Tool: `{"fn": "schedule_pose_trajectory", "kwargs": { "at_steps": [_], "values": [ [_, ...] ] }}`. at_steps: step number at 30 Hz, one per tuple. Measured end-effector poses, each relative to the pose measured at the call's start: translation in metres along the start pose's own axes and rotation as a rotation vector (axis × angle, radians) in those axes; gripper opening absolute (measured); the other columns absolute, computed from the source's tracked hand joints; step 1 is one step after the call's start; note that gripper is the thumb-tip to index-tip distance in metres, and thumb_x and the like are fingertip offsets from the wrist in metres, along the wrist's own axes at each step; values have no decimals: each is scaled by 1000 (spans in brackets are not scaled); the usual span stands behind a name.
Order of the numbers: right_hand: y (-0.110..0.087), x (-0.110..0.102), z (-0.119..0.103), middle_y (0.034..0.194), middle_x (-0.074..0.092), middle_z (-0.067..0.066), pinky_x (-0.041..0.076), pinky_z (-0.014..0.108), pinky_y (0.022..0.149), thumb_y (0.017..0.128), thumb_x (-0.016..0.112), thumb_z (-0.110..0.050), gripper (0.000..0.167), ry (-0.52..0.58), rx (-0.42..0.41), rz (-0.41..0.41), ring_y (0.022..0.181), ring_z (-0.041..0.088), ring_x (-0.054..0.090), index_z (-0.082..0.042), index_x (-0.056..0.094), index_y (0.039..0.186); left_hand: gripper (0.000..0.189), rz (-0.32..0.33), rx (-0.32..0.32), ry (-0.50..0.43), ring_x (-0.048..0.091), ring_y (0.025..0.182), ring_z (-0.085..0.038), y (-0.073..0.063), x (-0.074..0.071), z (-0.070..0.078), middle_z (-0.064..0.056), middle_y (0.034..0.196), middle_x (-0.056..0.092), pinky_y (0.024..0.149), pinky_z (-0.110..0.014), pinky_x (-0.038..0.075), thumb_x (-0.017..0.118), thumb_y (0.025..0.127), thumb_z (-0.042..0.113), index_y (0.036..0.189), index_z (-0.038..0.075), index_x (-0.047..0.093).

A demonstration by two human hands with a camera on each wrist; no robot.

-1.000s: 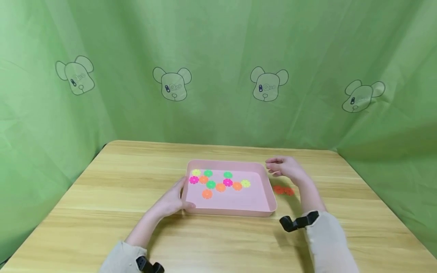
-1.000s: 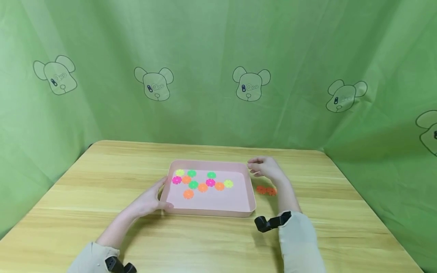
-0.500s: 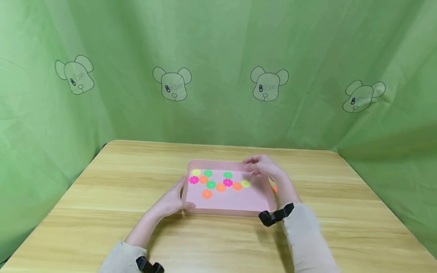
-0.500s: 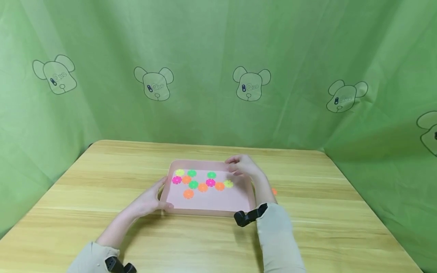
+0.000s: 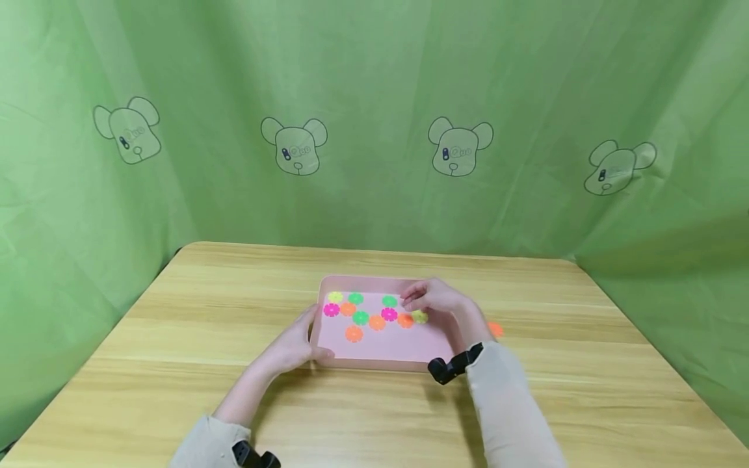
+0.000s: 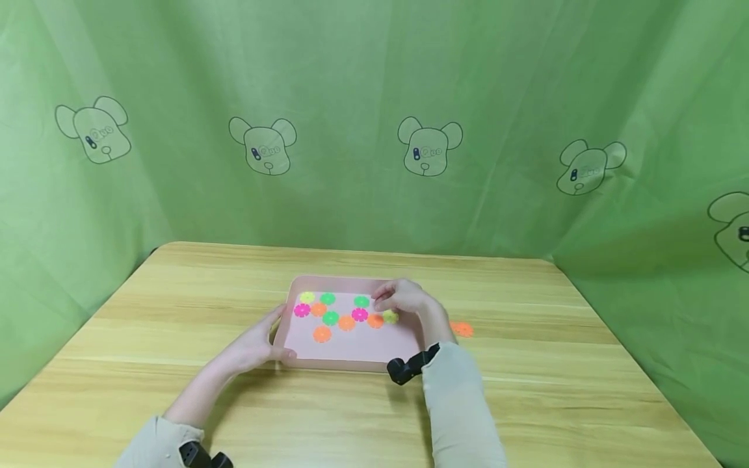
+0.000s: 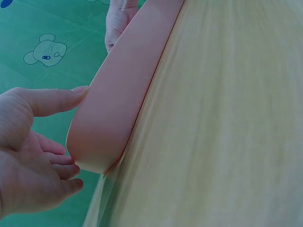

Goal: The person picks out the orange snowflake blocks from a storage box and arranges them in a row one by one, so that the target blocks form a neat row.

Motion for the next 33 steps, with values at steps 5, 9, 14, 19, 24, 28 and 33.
{"fn": "schedule_pose_trajectory", "kwargs": {
  "at_steps": [5,9,14,19,24,28,33],
  "values": [
    [1,7,5,96,68,4,46,24,67,77,73,-9,28,-100,14,-27,83,12,56,-2,68,103,98,-1,-3,-7,20,135,-38,-2,0,-1,-23,149,21,109,-53,15,78,67,6,144,-6,20],
    [1,14,3,91,63,5,44,24,70,76,72,-3,27,-109,-21,-94,81,16,51,1,66,102,97,1,4,-16,21,135,-37,-2,0,-1,-23,149,21,109,-53,15,78,67,5,144,-6,20],
    [-1,19,2,84,54,5,40,24,69,73,73,1,26,-112,11,-125,78,18,46,0,64,97,98,1,7,-14,21,135,-37,-2,0,-2,-23,149,21,109,-53,16,78,66,5,144,-6,20],
    [0,20,3,81,51,4,39,24,68,73,73,3,23,-134,47,-109,77,18,45,-2,62,92,98,-1,8,-22,21,135,-37,0,0,-2,-23,149,21,109,-53,15,77,66,5,144,-6,19],
    [-1,19,2,80,50,5,37,23,62,71,73,4,24,-155,38,-112,72,17,44,-1,59,90,98,-9,2,-17,21,135,-37,0,0,-2,-23,149,21,109,-53,15,77,67,6,144,-6,19],
    [-1,17,1,79,50,6,37,23,59,71,73,4,25,-123,23,-110,70,17,44,-1,58,91,98,-9,5,-19,21,135,-37,0,0,-1,-23,149,22,109,-53,15,77,67,5,144,-6,19],
    [1,14,2,78,50,6,37,23,55,72,72,4,24,-104,-5,-82,68,17,44,-1,59,92,98,-5,0,-9,20,136,-37,0,0,0,-23,149,21,109,-53,15,77,67,5,144,-6,19]
  ]
}}
Point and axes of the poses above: each hand's wrist, its own y-axis towards the middle knuckle, its own x-axis out of the palm, z = x × y, the point moved 7 cm from there along y, towards the middle knuckle
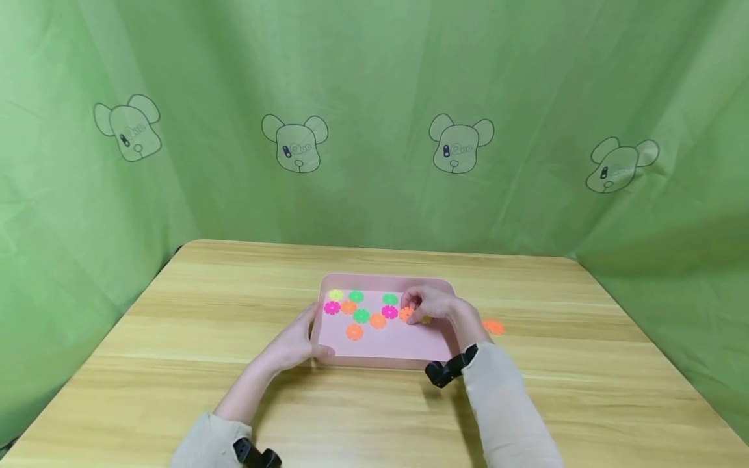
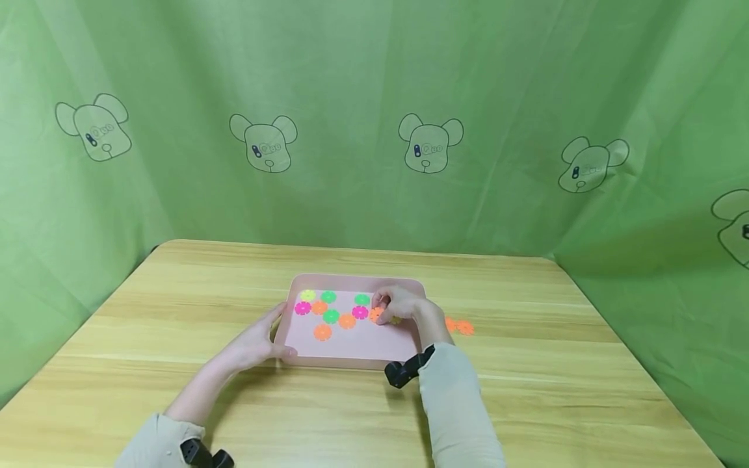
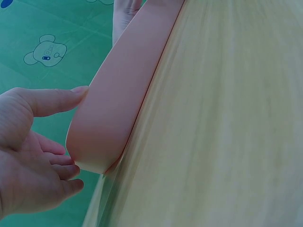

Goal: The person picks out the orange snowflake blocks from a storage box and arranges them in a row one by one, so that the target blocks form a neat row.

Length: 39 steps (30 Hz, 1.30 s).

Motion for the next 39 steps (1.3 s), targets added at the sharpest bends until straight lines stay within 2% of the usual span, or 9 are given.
{"fn": "schedule_pose_trajectory", "kwargs": {
  "at_steps": [5,11,16,20,25,30,35,39],
  "values": [
    [-1,-4,1,77,51,6,37,23,55,74,69,5,19,-2,-42,47,68,17,45,-1,62,91,98,0,10,0,21,135,-37,1,0,0,-23,149,21,109,-53,16,77,66,6,144,-6,19],
    [-7,-12,-1,75,54,4,40,22,54,77,66,2,12,-11,-97,132,65,14,47,-7,65,85,98,1,31,-2,23,135,-36,1,0,0,-22,149,23,109,-53,16,78,66,6,145,-5,20],
    [-8,-15,9,76,57,5,42,23,54,79,63,3,13,108,-33,189,62,14,48,-1,65,91,97,-1,32,-7,23,135,-36,1,1,0,-22,148,23,109,-53,16,78,66,6,144,-4,22],
    [-6,-17,12,77,58,8,45,25,53,82,60,6,18,200,-29,199,61,14,50,8,61,99,97,-2,34,-11,23,135,-36,1,1,0,-22,148,23,109,-54,16,78,66,6,145,-4,22],
    [-11,-23,4,79,60,8,50,26,58,85,59,4,20,258,-64,201,63,16,57,11,58,103,97,1,33,-10,23,135,-36,1,0,0,-22,148,24,109,-53,17,78,66,5,145,-4,21],
    [-20,-34,0,84,59,8,52,28,65,86,61,-2,24,263,-50,227,69,18,60,9,57,107,97,0,36,-10,24,134,-36,0,0,2,-22,148,24,109,-53,17,77,66,5,144,-5,21],
    [-29,-45,-1,88,59,7,53,38,74,87,61,-5,28,310,-40,252,77,21,60,8,55,111,97,4,38,1,24,134,-36,1,0,2,-22,148,24,109,-52,17,78,66,5,144,-5,21],
    [-37,-52,0,90,61,5,52,43,79,88,59,-3,30,369,-44,251,78,16,60,10,51,114,97,3,32,11,23,135,-36,2,0,1,-22,149,23,109,-53,17,78,67,6,144,-5,21]
  ]
}}
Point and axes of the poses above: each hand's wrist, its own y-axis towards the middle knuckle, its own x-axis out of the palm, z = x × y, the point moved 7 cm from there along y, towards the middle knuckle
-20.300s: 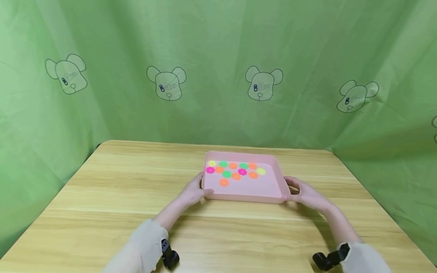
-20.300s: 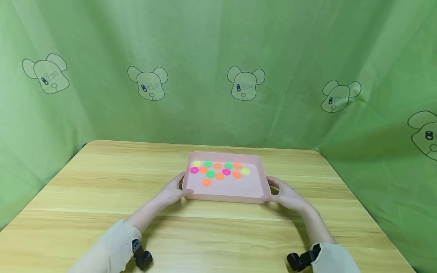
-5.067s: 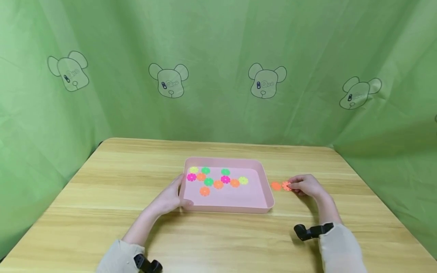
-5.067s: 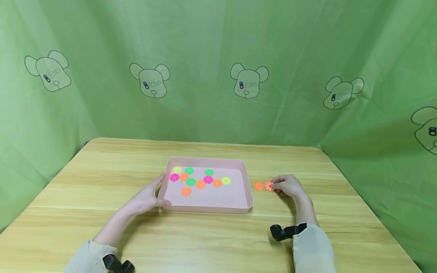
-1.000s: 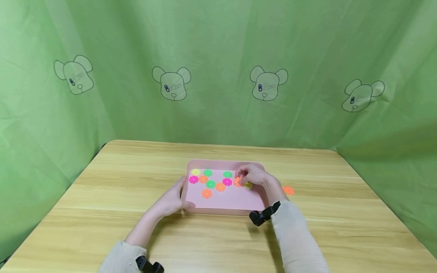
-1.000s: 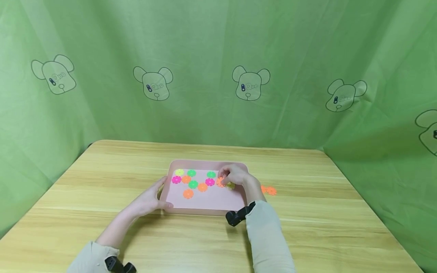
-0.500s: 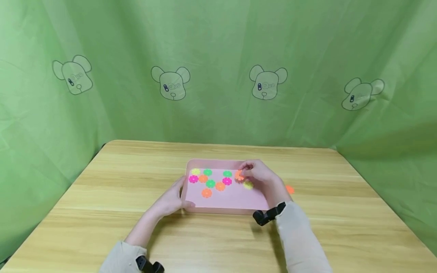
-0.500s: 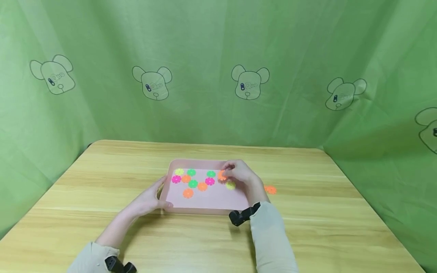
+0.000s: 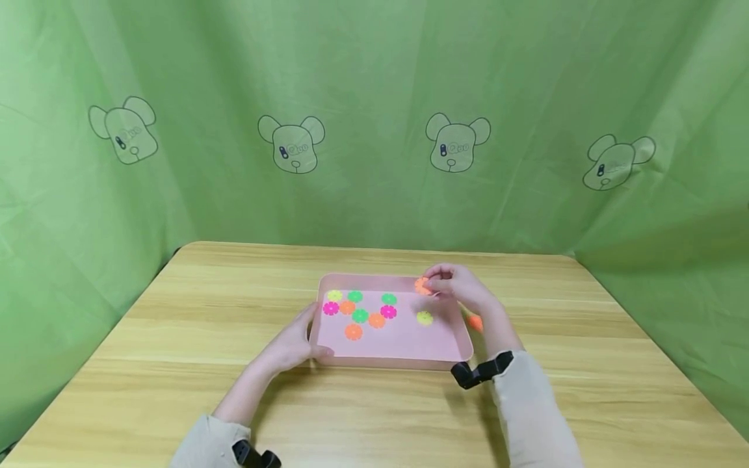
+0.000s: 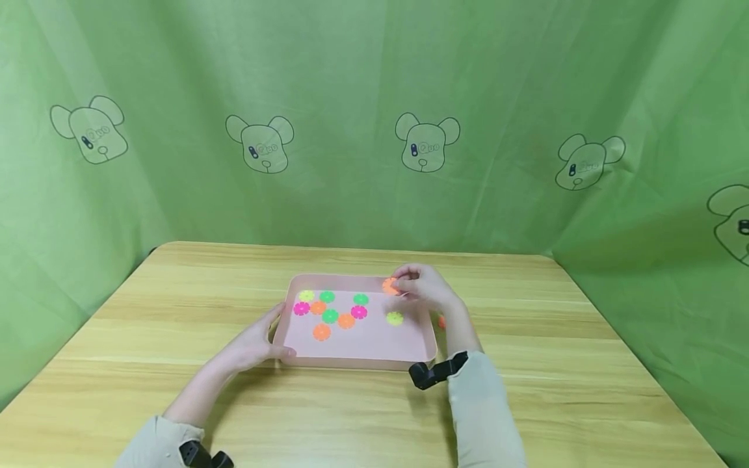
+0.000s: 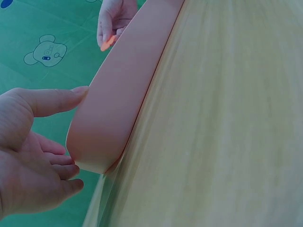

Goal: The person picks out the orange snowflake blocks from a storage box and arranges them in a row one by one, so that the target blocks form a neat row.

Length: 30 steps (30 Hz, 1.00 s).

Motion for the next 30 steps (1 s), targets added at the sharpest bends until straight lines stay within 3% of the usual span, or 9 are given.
{"fn": "schedule_pose_trajectory", "kwargs": {
  "at_steps": [8,18,25,30],
  "values": [
    [-12,-25,7,87,62,1,54,29,72,89,57,-3,30,60,-1,33,75,11,61,13,47,112,97,1,4,-4,22,135,-36,0,0,1,-21,149,22,109,-54,16,77,66,5,145,-4,20],
    [-45,-64,27,84,63,-3,54,26,71,90,57,-5,24,143,12,94,76,8,62,8,49,108,98,-1,-10,7,22,135,-37,-1,2,-1,-23,148,23,109,-53,16,78,66,6,144,-6,20],
    [-69,-96,49,82,64,-4,54,25,69,90,60,-10,17,147,61,132,75,9,62,-1,54,103,98,-1,-18,20,21,135,-37,0,2,-3,-23,149,21,109,-53,15,78,66,7,144,-6,19],
    [-84,-113,62,82,65,-3,54,25,68,90,60,-14,25,111,96,157,75,9,62,2,52,107,98,-1,-20,11,20,136,-37,0,2,-3,-21,150,20,109,-53,15,77,67,6,145,-5,19]
  ]
}}
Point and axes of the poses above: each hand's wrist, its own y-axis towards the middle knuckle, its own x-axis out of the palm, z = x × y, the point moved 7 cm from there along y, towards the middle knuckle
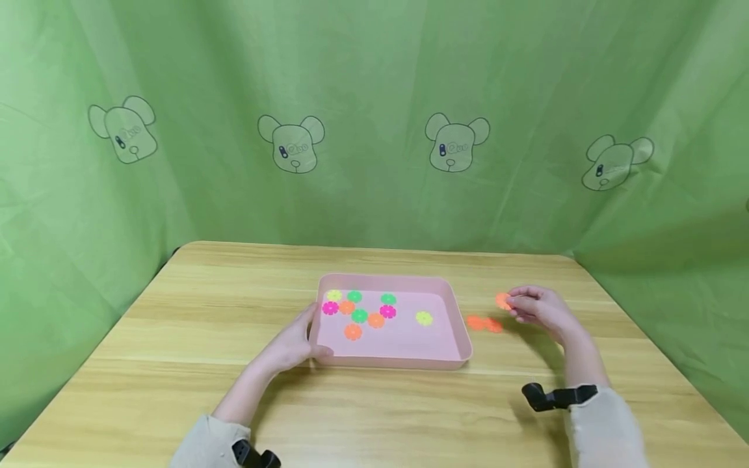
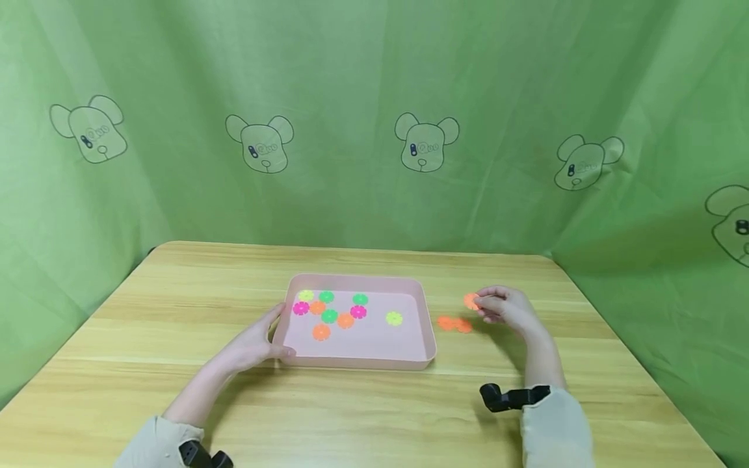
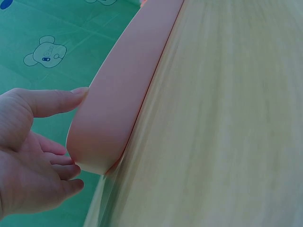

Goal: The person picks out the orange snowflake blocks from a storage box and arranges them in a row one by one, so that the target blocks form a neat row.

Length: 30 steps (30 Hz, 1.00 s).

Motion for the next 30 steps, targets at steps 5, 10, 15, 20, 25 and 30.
{"fn": "schedule_pose_trajectory", "kwargs": {
  "at_steps": [5,10,15,20,25,30],
  "values": [
    [-6,-13,16,82,65,-6,54,24,67,90,61,-17,32,-83,34,26,74,8,63,6,52,110,98,2,-6,-21,20,136,-35,-1,-2,-2,-19,151,19,109,-54,15,76,66,5,146,-2,19],
    [-7,-17,33,80,64,-4,53,26,63,90,60,-19,34,-213,73,23,72,10,62,7,55,110,99,-2,-10,-12,20,136,-37,-1,-2,-2,-21,150,19,109,-54,15,77,66,5,146,-3,18],
    [-9,-16,43,75,60,0,49,28,59,90,60,-23,37,-340,118,29,68,12,56,8,56,110,99,-4,-23,-2,19,136,-37,-1,-1,-3,-22,150,19,109,-53,15,77,66,6,145,-5,18],
    [-8,-13,42,71,55,1,43,27,54,91,59,-21,33,-405,119,45,62,14,49,7,57,108,100,-5,-17,-7,19,136,-36,0,-1,-1,-21,150,19,109,-52,15,77,66,7,145,-5,17],
    [-5,-13,42,68,52,0,40,26,50,91,58,-20,35,-429,116,70,58,13,45,8,56,110,100,-15,-17,7,18,136,-37,0,0,0,-22,150,18,109,-52,15,77,67,8,145,-5,17],
    [-4,-13,39,67,51,0,39,25,49,91,58,-18,33,-442,105,92,57,13,45,9,57,109,100,-14,-19,14,19,136,-37,0,-1,0,-22,150,18,110,-52,15,78,67,9,145,-6,17]
  ]
}}
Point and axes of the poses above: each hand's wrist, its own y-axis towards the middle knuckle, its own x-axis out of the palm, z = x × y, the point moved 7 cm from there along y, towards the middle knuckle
